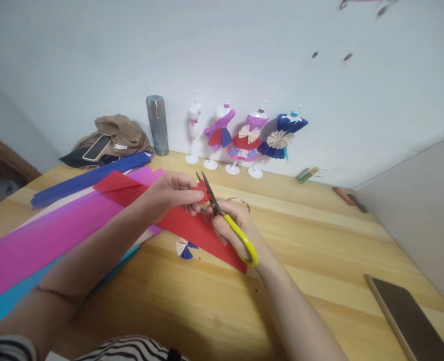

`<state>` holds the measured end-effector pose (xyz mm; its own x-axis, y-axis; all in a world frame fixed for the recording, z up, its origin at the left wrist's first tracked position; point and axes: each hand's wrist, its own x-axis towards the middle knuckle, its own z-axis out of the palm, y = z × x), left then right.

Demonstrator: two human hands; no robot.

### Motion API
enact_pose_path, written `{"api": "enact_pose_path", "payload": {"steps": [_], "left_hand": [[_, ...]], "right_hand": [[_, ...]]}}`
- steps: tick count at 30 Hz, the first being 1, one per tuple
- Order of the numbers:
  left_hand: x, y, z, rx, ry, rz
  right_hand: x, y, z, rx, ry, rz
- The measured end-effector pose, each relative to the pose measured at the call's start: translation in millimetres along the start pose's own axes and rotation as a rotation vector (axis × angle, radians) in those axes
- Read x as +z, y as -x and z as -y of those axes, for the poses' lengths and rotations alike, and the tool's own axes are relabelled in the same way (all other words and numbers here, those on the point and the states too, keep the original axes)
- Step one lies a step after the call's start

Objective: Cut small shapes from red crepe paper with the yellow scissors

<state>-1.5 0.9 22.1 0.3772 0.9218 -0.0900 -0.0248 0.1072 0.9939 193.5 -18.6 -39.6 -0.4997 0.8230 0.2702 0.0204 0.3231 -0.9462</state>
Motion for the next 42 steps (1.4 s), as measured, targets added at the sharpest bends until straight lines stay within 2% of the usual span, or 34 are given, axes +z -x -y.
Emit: {"api": "enact_pose_path", "payload": {"steps": [15, 29, 42], "left_hand": [[-4.2, 0, 1, 0.046, -0.009, 0.045], [-6.5, 2, -6, 0.032, -0.041, 0.010], [-13.6, 0, -3, 0.068, -0.074, 0.033]], "right_hand": [[-2, 2, 3, 0.034, 0.035, 0.010], [-8, 3, 4, 0.052, 0.045, 0.018], [-12, 5, 2, 0.043, 0.057, 0.060]]}}
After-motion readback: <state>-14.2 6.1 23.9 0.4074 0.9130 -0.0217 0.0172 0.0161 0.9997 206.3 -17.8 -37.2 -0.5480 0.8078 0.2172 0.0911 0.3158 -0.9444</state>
